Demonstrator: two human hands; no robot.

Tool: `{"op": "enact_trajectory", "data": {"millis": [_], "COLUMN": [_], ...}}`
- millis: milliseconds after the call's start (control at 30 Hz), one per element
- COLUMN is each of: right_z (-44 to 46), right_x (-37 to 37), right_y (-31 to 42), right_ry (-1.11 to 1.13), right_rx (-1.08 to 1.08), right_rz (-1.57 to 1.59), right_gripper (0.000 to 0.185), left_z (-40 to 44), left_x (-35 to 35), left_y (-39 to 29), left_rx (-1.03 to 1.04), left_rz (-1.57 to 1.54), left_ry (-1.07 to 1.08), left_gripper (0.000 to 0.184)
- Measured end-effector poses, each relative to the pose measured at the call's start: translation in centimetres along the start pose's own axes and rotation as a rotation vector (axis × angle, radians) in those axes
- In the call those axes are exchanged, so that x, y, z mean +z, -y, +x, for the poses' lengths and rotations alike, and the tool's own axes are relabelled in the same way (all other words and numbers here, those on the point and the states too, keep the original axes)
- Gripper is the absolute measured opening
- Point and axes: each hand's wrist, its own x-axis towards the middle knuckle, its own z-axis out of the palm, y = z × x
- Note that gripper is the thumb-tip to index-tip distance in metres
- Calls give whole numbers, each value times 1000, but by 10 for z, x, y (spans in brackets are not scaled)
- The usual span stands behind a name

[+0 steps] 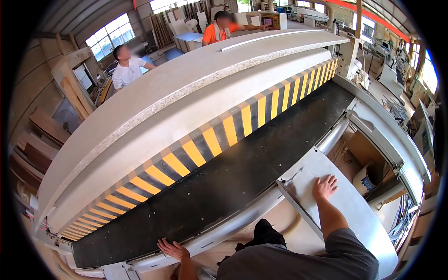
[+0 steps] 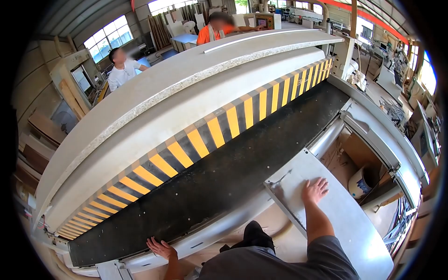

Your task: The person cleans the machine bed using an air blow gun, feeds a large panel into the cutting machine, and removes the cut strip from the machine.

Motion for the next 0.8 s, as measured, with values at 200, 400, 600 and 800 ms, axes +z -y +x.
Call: {"op": "enact_trajectory", "data": {"millis": [200,400,600,800], "right_z": [-5,-8,-7,-10], "right_x": [-9,-8,-4,-11], "right_y": [5,11,10,10], "right_ry": [-14,-21,-36,-14], "right_rx": [-8,-4,3,-2], "right_rz": [9,10,-15,7], "right_gripper": [83,83,83,83], "left_z": [16,24,23,20], "left_x": [-13,-11,-11,-8], "left_y": [0,4,5,8], "left_rx": [7,-10,-2,7], "left_rz": [-10,-4,10,9], "left_ry": [4,13,6,-9], "left_gripper": [61,61,55,56]}}
